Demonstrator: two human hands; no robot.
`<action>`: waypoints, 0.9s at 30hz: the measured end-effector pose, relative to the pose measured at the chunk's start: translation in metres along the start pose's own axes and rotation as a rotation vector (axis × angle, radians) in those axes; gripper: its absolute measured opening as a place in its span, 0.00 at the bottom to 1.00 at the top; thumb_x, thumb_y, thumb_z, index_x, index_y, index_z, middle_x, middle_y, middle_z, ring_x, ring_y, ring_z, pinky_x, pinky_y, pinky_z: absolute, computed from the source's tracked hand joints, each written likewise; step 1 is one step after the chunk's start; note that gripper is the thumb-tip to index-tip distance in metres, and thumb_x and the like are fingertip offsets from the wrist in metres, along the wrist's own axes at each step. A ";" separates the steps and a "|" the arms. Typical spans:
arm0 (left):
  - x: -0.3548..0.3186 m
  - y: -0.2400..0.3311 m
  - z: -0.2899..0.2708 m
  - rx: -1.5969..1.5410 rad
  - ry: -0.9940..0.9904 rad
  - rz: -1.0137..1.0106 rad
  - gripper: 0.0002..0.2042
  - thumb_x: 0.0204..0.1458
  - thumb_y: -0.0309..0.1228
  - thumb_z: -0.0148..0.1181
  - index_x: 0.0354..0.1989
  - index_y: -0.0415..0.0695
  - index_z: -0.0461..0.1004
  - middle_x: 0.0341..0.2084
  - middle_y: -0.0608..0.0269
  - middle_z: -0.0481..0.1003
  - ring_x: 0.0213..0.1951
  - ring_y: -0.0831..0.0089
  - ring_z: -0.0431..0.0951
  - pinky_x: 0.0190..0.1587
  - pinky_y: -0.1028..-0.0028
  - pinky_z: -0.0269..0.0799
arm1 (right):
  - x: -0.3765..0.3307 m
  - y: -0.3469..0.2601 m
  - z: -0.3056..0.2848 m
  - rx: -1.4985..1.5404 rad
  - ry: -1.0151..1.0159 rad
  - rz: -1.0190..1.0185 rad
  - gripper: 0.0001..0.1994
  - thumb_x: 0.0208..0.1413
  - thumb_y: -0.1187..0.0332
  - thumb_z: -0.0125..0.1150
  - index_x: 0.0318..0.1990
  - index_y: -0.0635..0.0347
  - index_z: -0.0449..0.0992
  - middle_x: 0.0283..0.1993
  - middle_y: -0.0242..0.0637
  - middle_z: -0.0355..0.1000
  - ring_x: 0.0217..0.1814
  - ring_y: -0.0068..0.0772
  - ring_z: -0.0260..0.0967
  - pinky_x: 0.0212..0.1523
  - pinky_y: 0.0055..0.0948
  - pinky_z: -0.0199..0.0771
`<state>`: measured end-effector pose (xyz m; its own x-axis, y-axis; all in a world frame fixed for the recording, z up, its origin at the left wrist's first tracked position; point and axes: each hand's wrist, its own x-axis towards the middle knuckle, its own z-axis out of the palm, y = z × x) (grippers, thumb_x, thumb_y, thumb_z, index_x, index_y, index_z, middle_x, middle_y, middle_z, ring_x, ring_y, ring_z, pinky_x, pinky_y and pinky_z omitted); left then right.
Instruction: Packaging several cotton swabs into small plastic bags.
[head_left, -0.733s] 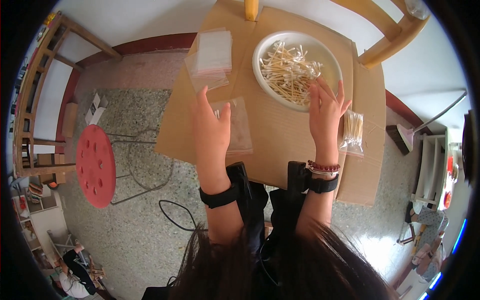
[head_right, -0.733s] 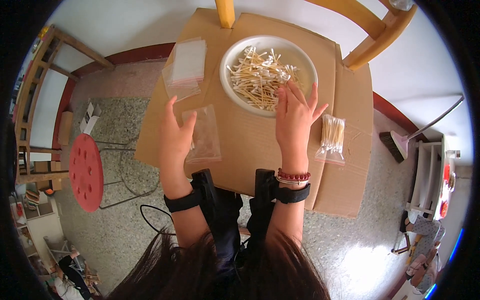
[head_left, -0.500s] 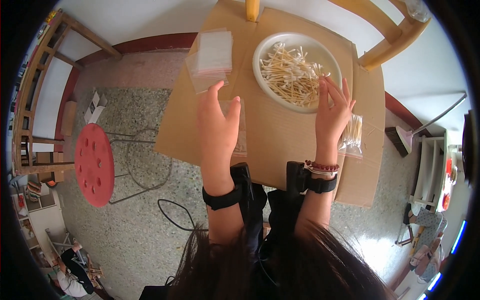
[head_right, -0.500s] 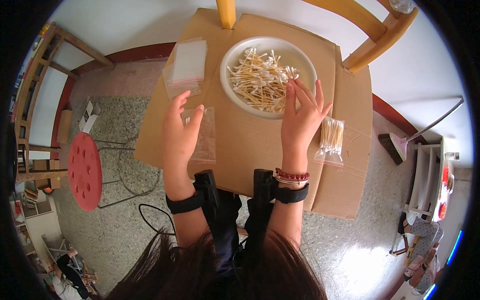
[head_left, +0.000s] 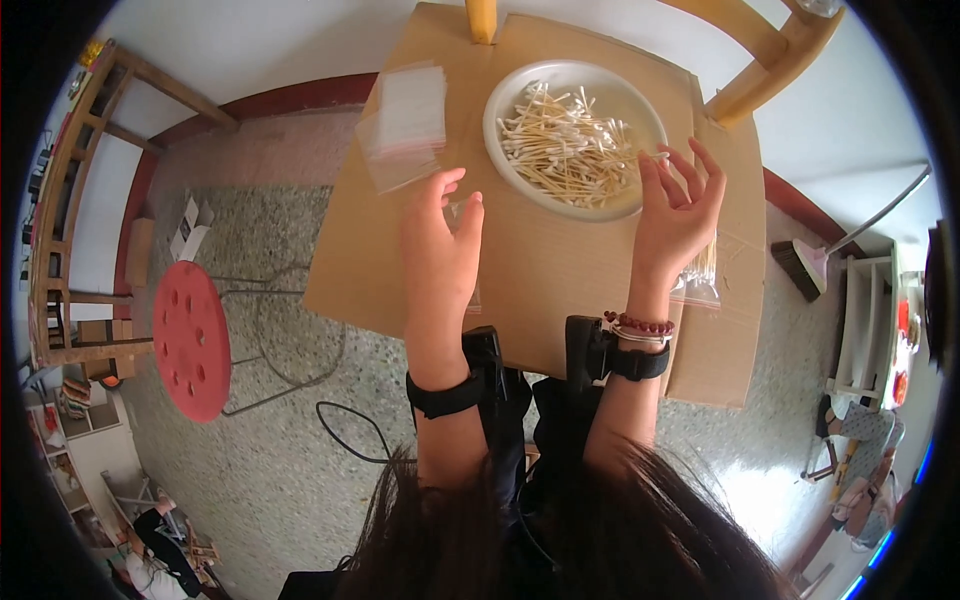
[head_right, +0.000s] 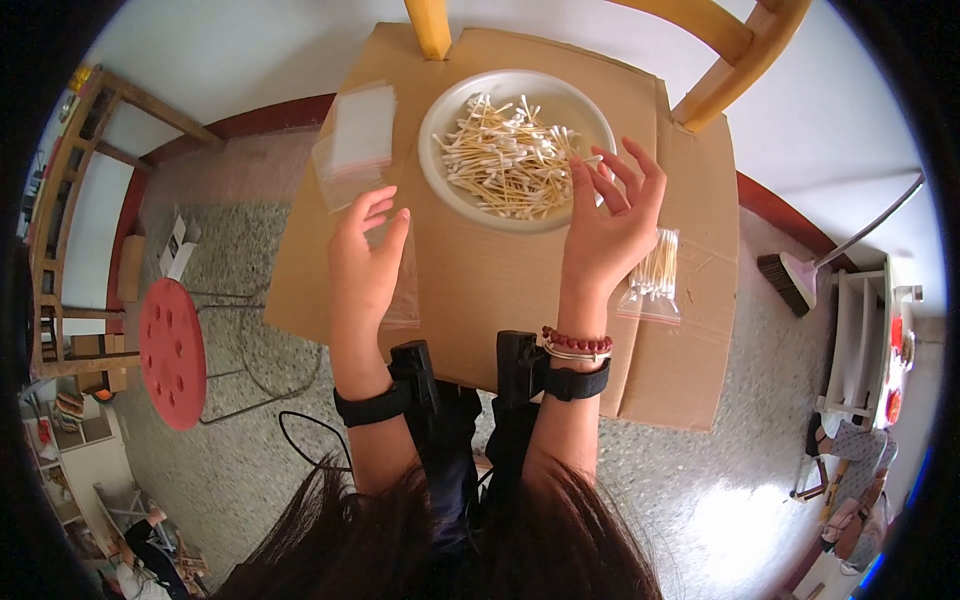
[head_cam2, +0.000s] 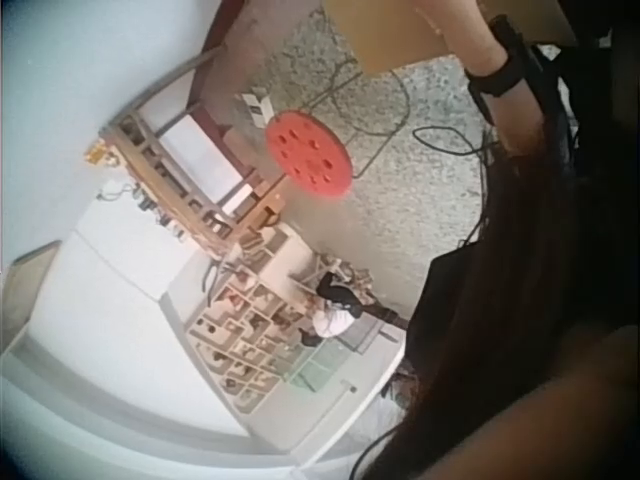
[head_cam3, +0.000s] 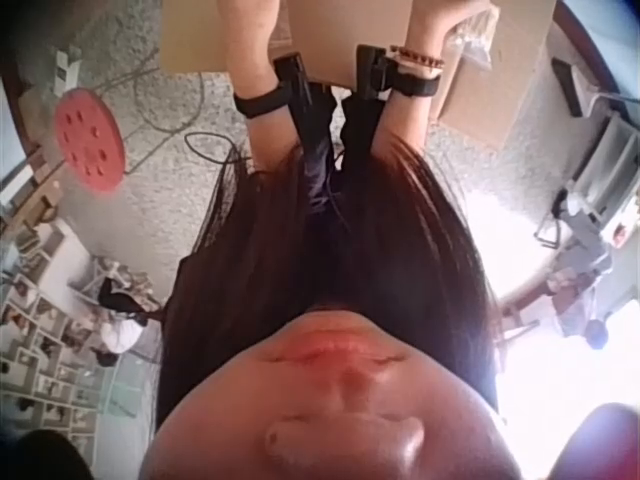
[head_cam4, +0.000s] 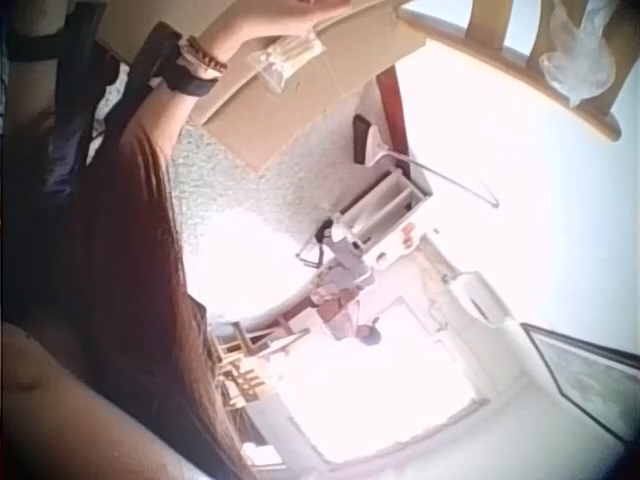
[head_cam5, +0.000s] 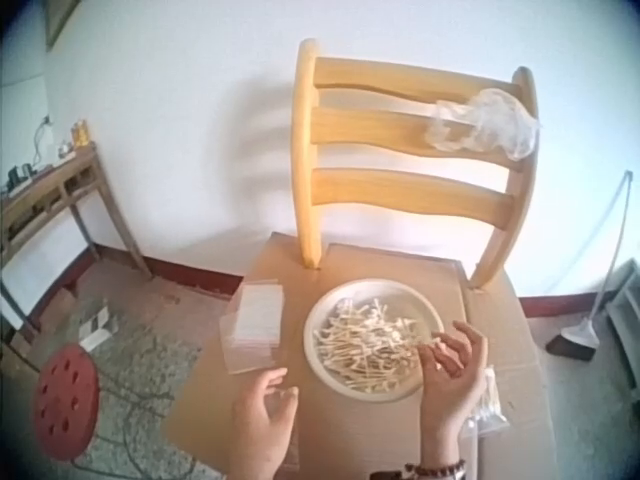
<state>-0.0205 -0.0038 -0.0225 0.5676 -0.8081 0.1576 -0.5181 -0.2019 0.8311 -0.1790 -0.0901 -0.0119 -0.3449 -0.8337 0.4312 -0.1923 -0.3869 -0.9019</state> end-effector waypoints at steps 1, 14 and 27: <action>0.001 0.003 0.000 -0.056 -0.008 0.009 0.15 0.49 0.30 0.57 0.44 0.39 0.70 0.40 0.52 0.73 0.43 0.64 0.73 0.46 0.69 0.67 | 0.000 0.000 -0.001 0.087 -0.006 0.087 0.17 0.45 0.79 0.62 0.44 0.65 0.67 0.35 0.38 0.73 0.35 0.28 0.73 0.40 0.22 0.72; -0.004 0.045 0.012 -0.858 -0.282 -0.090 0.12 0.49 0.28 0.59 0.42 0.38 0.72 0.38 0.59 0.73 0.40 0.75 0.72 0.45 0.76 0.66 | -0.021 -0.004 0.007 0.962 -0.371 0.519 0.20 0.51 0.80 0.55 0.52 0.62 0.62 0.35 0.30 0.70 0.40 0.22 0.67 0.44 0.23 0.69; -0.003 0.039 0.000 -1.100 -0.305 -0.038 0.07 0.45 0.21 0.61 0.34 0.38 0.75 0.31 0.65 0.74 0.37 0.78 0.72 0.41 0.79 0.66 | -0.029 -0.007 0.003 0.936 -0.670 0.546 0.07 0.50 0.76 0.59 0.38 0.62 0.72 0.33 0.30 0.71 0.37 0.20 0.67 0.42 0.22 0.67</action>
<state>-0.0428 -0.0093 0.0096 0.3143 -0.9428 0.1114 0.4221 0.2439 0.8731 -0.1652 -0.0643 -0.0187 0.4078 -0.9009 0.1484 0.6410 0.1667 -0.7492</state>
